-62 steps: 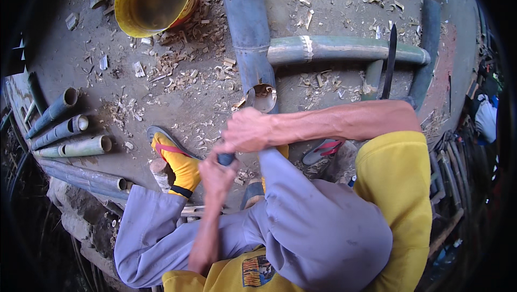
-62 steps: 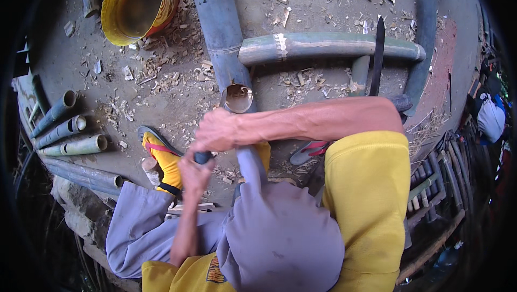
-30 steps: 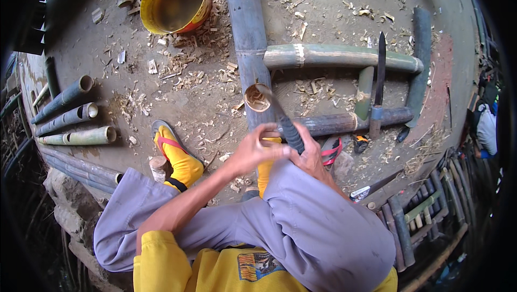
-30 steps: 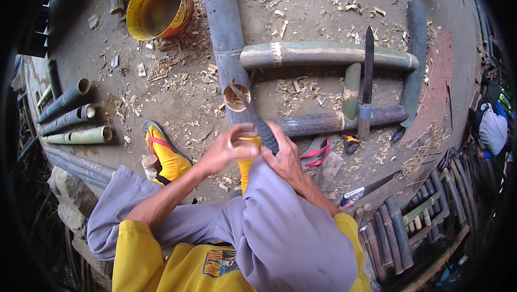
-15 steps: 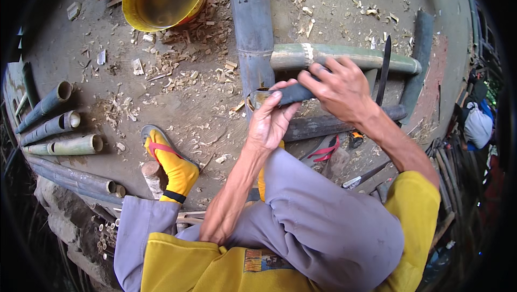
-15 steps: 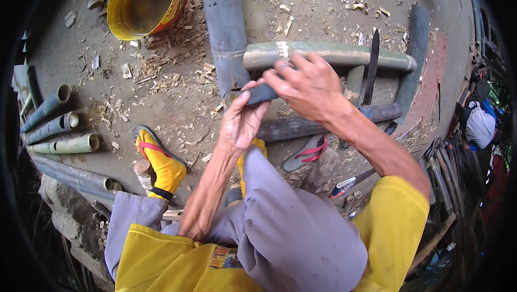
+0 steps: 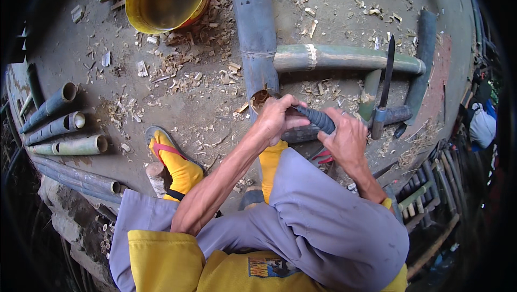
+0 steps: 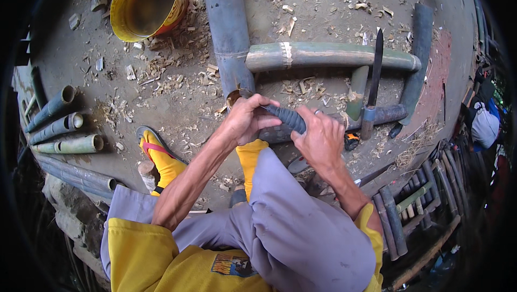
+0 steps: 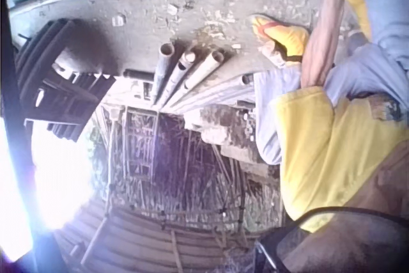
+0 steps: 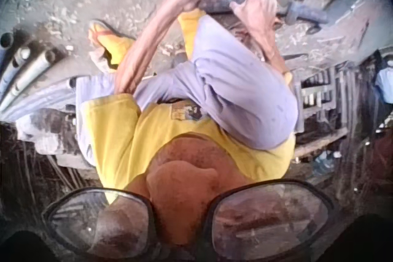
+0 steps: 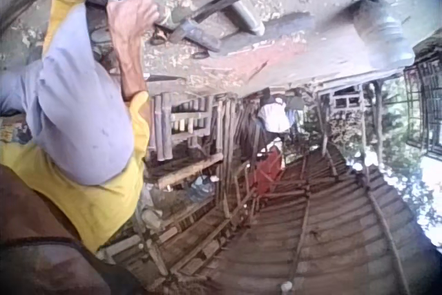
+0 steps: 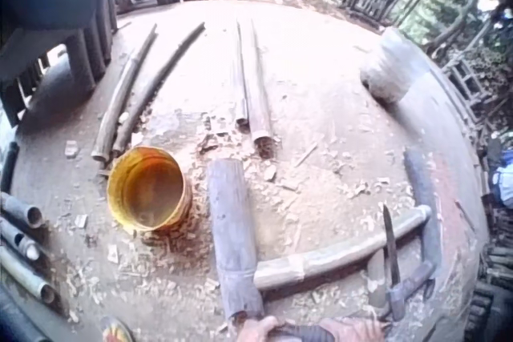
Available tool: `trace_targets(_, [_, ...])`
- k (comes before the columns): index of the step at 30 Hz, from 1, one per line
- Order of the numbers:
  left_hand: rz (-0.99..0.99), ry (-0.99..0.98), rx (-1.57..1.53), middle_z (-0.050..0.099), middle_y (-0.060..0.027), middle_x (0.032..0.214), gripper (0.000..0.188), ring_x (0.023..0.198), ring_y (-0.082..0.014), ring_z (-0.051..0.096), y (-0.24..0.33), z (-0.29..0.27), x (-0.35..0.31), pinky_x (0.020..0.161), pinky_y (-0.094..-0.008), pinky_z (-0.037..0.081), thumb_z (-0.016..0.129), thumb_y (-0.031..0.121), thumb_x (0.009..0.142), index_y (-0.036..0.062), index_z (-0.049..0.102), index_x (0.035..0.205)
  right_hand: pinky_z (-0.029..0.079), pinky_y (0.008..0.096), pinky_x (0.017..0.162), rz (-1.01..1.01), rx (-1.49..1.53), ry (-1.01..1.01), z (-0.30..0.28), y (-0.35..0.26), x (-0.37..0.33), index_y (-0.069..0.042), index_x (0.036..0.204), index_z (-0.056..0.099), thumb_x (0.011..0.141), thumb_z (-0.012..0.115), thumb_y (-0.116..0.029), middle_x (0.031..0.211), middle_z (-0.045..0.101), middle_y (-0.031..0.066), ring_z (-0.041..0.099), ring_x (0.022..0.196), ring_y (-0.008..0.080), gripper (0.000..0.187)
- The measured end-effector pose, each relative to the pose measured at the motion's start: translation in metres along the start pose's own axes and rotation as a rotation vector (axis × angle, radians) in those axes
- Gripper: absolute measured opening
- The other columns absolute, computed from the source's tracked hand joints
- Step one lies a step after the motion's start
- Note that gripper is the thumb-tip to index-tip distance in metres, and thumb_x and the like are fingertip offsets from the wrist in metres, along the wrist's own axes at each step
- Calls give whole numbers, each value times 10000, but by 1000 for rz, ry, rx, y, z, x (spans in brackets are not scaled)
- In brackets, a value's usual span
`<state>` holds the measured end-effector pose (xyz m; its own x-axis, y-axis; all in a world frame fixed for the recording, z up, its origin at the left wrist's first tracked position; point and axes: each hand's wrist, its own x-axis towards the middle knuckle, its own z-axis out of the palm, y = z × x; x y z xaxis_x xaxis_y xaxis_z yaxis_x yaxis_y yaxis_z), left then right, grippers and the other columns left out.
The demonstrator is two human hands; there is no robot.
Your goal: The person measures a bamboo pole with a tape measure, fits it into a frame, and uses a machete with a mallet to carve a hole in a pole before filing the surface.
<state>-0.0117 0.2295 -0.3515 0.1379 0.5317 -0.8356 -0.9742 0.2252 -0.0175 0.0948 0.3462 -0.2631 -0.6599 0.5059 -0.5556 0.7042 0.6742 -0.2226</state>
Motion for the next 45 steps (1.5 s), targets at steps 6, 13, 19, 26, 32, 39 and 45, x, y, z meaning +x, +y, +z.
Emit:
trace_targets(6, [233, -349, -615, 540, -189, 1166, 313, 1091, -264, 552, -21, -21, -4, 972, -374, 464, 493, 133, 902, -59, 491, 1150, 461, 340, 642, -609, -566, 170, -29, -37, 48, -76, 816, 590, 667, 650, -143, 737, 577, 42, 579, 693, 198, 174])
trace_targets(13, [241, -534, -1123, 488, -133, 1262, 326, 1179, -229, 489, -55, 18, 19, 1017, -365, 431, 521, 160, 923, 69, 480, 1233, 475, 314, 629, -1123, -579, -9, -44, -1, 121, -138, 793, 618, 754, 618, -192, 780, 648, 26, 623, 763, 163, 66])
trace_targets(19, [209, 58, -945, 523, -222, 1161, 253, 1109, -291, 526, -41, 40, 6, 1018, -357, 430, 521, 99, 902, -63, 482, 1093, 478, 436, 583, -818, -475, -559, -33, 15, 141, -124, 845, 611, 626, 634, -123, 665, 622, 112, 629, 700, 330, 220])
trace_targets(26, [-79, 225, -379, 546, -275, 1069, 278, 1021, -319, 575, -31, 17, -7, 951, -369, 484, 468, 147, 897, -94, 454, 1034, 476, 470, 621, -290, 52, -698, 12, 43, 69, -80, 815, 566, 589, 649, -149, 656, 608, 162, 601, 660, 389, 250])
trace_targets(32, [-375, 230, 417, 616, -197, 776, 267, 644, -244, 654, 12, -21, -28, 530, -267, 583, 455, 189, 893, -67, 526, 859, 496, 484, 629, 135, 557, -628, 65, -18, -30, 3, 1011, 467, 723, 606, -131, 716, 608, 267, 624, 698, 422, 347])
trace_targets(39, [-184, 106, -98, 599, -154, 1032, 267, 980, -231, 595, -29, -11, -15, 867, -375, 514, 444, 224, 928, 7, 565, 1024, 526, 459, 616, -360, 43, -624, 10, 13, 18, -29, 1127, 434, 723, 606, -100, 740, 626, 218, 637, 682, 390, 444])
trace_targets(45, [80, 27, -417, 566, -165, 1066, 308, 999, -247, 574, -61, 16, -18, 891, -382, 486, 422, 227, 927, -2, 528, 1103, 512, 460, 592, -706, -285, -628, -21, 21, 52, -47, 1103, 456, 689, 624, -90, 728, 629, 190, 632, 679, 381, 449])
